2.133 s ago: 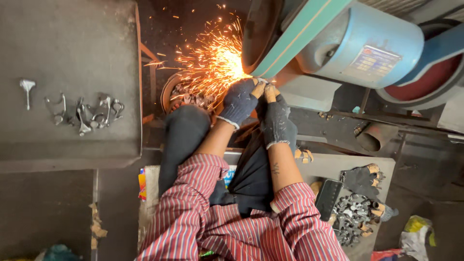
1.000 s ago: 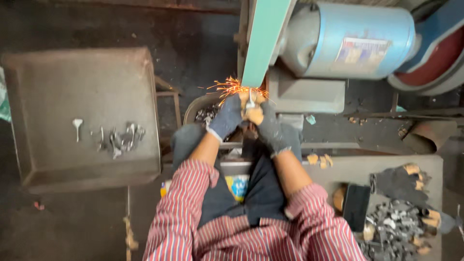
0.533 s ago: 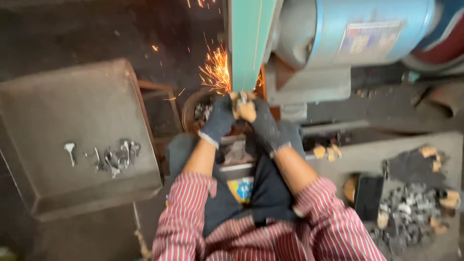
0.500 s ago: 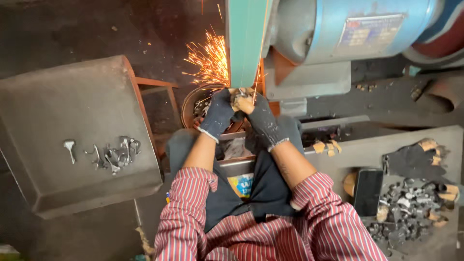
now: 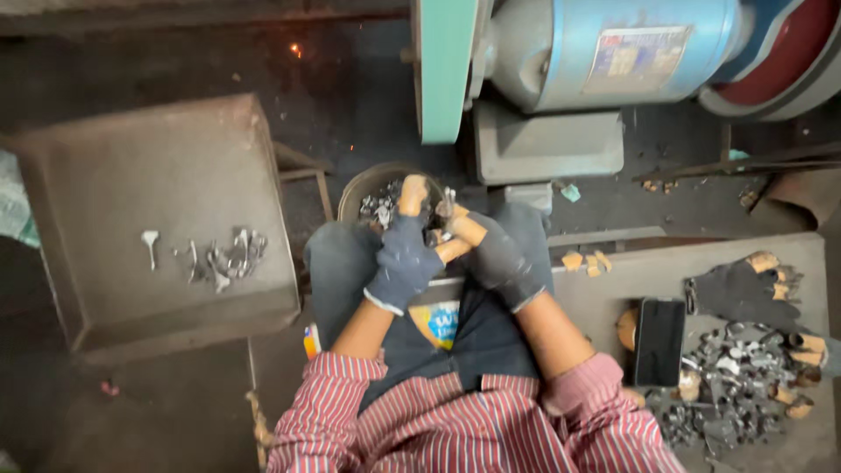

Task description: The person sits on the floor at a belt grinder and grinds small metal castings, holding each piece against the moving belt with both hands until sparks fly. Finished pieces are placed on a metal tray beside them, and new pieces are picked up one at a time from a bucket.

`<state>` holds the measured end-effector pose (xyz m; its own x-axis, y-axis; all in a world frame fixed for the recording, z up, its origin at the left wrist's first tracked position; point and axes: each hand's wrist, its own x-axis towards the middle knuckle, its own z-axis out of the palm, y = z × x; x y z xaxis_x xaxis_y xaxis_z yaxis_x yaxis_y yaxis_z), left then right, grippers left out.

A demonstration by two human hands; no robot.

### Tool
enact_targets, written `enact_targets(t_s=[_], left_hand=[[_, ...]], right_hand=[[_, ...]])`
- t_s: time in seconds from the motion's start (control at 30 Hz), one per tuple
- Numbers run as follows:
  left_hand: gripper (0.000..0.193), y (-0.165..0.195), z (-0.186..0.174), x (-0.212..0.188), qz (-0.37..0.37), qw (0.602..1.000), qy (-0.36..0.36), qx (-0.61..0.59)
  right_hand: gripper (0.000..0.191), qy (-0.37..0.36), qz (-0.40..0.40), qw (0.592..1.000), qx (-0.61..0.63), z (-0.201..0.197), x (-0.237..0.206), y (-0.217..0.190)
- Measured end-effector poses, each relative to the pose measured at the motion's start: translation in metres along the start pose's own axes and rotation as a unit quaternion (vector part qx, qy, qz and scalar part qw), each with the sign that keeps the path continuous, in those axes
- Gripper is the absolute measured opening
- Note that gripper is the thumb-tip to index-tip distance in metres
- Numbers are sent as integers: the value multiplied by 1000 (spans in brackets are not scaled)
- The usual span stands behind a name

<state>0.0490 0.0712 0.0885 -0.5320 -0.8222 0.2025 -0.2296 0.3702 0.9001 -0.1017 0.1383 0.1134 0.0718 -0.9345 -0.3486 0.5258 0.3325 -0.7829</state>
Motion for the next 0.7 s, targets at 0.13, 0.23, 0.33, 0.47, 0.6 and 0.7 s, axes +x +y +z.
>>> enact_targets(t_s=[0.13, 0.23, 0.33, 0.47, 0.6, 0.7], left_hand=[[82, 10, -14, -4, 75, 994, -76, 15], [80, 19, -22, 10, 43, 985, -127, 107], [64, 12, -22, 38, -105, 979, -173, -16], [39, -39, 5, 78, -60, 919, -137, -366], [27, -105, 34, 81, -22, 957, -69, -280], [26, -127, 53, 80, -231, 885, -63, -400]], right_hand=[[46, 81, 73, 973, -203, -4, -16, -21], [52, 62, -80, 708, -699, -9, -27, -47], [75, 51, -75, 824, -559, -17, -6, -49], [64, 103, -77, 961, -246, -33, 59, 5], [41, 56, -161, 983, -70, -62, 114, 52], [16, 126, -231, 926, -272, -76, 132, 67]])
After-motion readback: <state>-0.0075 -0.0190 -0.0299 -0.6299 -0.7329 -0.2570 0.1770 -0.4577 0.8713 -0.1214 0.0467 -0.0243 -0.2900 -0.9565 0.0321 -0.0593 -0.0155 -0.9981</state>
